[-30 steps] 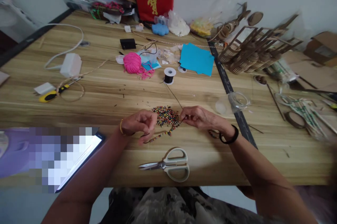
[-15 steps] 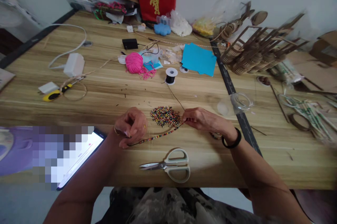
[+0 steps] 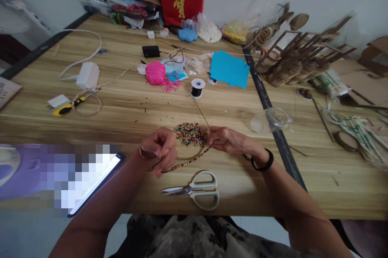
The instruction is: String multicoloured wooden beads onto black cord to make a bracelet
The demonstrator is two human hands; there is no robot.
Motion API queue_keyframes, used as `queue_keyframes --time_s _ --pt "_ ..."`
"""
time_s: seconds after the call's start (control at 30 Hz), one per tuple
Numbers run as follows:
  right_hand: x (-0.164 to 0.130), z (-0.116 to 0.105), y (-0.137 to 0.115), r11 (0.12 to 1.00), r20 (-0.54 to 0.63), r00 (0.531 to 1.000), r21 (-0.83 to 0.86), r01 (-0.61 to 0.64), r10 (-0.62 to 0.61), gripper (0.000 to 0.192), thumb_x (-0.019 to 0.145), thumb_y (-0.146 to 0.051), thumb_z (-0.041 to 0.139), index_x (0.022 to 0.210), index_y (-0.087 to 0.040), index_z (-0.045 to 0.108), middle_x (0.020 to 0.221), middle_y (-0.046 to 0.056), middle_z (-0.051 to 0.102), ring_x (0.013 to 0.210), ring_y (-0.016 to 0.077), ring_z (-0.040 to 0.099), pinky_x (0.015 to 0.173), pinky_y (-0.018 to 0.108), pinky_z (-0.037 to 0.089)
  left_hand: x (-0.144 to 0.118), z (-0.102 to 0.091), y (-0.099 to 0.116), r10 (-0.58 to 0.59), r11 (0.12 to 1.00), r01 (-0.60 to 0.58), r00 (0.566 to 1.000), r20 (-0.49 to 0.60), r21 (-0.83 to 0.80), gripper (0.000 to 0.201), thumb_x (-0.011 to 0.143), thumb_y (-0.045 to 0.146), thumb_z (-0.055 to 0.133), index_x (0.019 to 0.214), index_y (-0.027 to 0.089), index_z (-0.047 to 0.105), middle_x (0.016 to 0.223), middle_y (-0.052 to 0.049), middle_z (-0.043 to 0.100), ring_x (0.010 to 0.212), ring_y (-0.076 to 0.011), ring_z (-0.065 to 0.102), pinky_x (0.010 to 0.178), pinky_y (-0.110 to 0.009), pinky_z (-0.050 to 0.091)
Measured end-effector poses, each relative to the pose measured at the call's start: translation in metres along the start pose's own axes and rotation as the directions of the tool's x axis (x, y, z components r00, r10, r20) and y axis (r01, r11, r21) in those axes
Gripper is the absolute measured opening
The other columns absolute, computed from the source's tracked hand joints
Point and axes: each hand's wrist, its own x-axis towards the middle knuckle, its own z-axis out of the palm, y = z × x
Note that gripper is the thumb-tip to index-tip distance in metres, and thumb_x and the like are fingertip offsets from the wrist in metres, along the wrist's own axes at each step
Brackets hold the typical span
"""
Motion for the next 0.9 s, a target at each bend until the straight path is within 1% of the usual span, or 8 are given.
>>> queue_keyframes --time_s 0.07,0.1,0.23,0.37,0.5,0.63,0.73,0.9 --pt "-0.001 0.001 0.001 1.0 -0.015 1.0 -0.005 -0.012 0.012 0.008 0.087 -0.012 0.059 0.086 -0.015 0.066 0.088 0.005 0.061 0.075 0.0134 0.057 0.067 0.023 0.043 0.003 0.005 0.001 0.021 0.999 -0.019 0.998 0.056 -0.029 0.039 0.069 0.052 0.07 0.058 0.024 0.046 0.032 -0.001 0.053 0.027 -0.0198 0.052 0.033 -0.028 0.041" --pt "-0.001 0.002 0.002 1.0 -0.023 1.0 -0.011 -0.02 0.02 0.008 0.087 -0.011 0.058 0.085 -0.014 0.065 0.087 0.005 0.061 0.075 0.0134 0.057 0.067 0.023 0.042 0.005 0.007 0.001 0.03 0.999 -0.029 0.998 0.05 -0.022 0.039 0.071 0.052 0.069 0.059 0.024 0.045 0.033 -0.002 0.055 0.029 -0.0204 0.054 0.034 -0.028 0.041" --pt "-0.003 0.01 0.005 0.998 -0.027 0.998 -0.012 -0.056 0.056 0.01 0.087 -0.011 0.055 0.085 -0.015 0.064 0.084 0.004 0.063 0.072 0.0125 0.056 0.066 0.023 0.04 0.011 0.018 0.004 0.033 0.999 -0.03 0.996 -0.083 0.043 0.046 0.069 0.057 0.07 0.061 0.023 0.042 0.038 -0.003 0.059 0.035 -0.0221 0.059 0.039 -0.03 0.044" --pt "-0.002 0.02 0.002 0.997 -0.021 0.997 -0.017 -0.069 0.069 0.011 0.088 -0.012 0.054 0.085 -0.016 0.064 0.079 0.003 0.063 0.069 0.012 0.055 0.064 0.022 0.038 0.023 0.03 0.002 -0.038 0.996 0.021 0.983 -0.181 -0.09 0.037 0.075 0.043 0.072 0.07 0.02 0.043 0.055 -0.005 0.07 0.051 -0.0226 0.068 0.05 -0.029 0.05" --pt "-0.003 0.026 -0.001 0.994 -0.028 0.994 -0.014 -0.108 0.108 0.01 0.088 -0.013 0.056 0.086 -0.016 0.065 0.077 0.002 0.063 0.065 0.0109 0.053 0.062 0.021 0.036 0.033 0.039 -0.004 -0.165 0.958 0.133 0.981 -0.107 -0.254 0.03 0.079 0.036 0.071 0.079 0.016 0.049 0.083 -0.013 0.076 0.078 -0.026 0.074 0.066 -0.031 0.054" --pt "-0.004 0.029 0.004 0.984 0.002 0.988 0.083 -0.155 0.156 0.009 0.087 -0.014 0.058 0.087 -0.014 0.066 0.075 0.001 0.063 0.063 0.0095 0.052 0.059 0.02 0.035 0.039 0.044 -0.009 -0.244 0.923 0.239 0.969 0.021 -0.301 0.027 0.085 0.034 0.065 0.096 0.013 0.053 0.109 -0.021 0.071 0.106 -0.0308 0.067 0.087 -0.039 0.05" --pt "-0.004 0.029 0.013 0.971 0.023 0.992 0.202 -0.129 0.127 0.009 0.086 -0.014 0.057 0.084 -0.012 0.066 0.073 0.0 0.063 0.062 0.0088 0.052 0.057 0.019 0.036 0.041 0.044 -0.014 -0.278 0.911 0.284 0.958 0.062 -0.298 0.028 0.087 0.032 0.063 0.104 0.013 0.053 0.121 -0.024 0.065 0.117 -0.0309 0.061 0.095 -0.041 0.044" --pt "-0.006 0.026 0.022 0.925 0.065 0.993 0.361 -0.115 0.098 0.018 0.09 -0.023 0.053 0.09 -0.01 0.066 0.077 0.002 0.065 0.066 0.0097 0.054 0.061 0.02 0.041 0.043 0.039 -0.024 -0.286 0.908 0.292 0.956 0.064 -0.299 0.037 0.086 0.037 0.064 0.113 0.013 0.053 0.135 -0.025 0.055 0.128 -0.0297 0.052 0.103 -0.041 0.037"
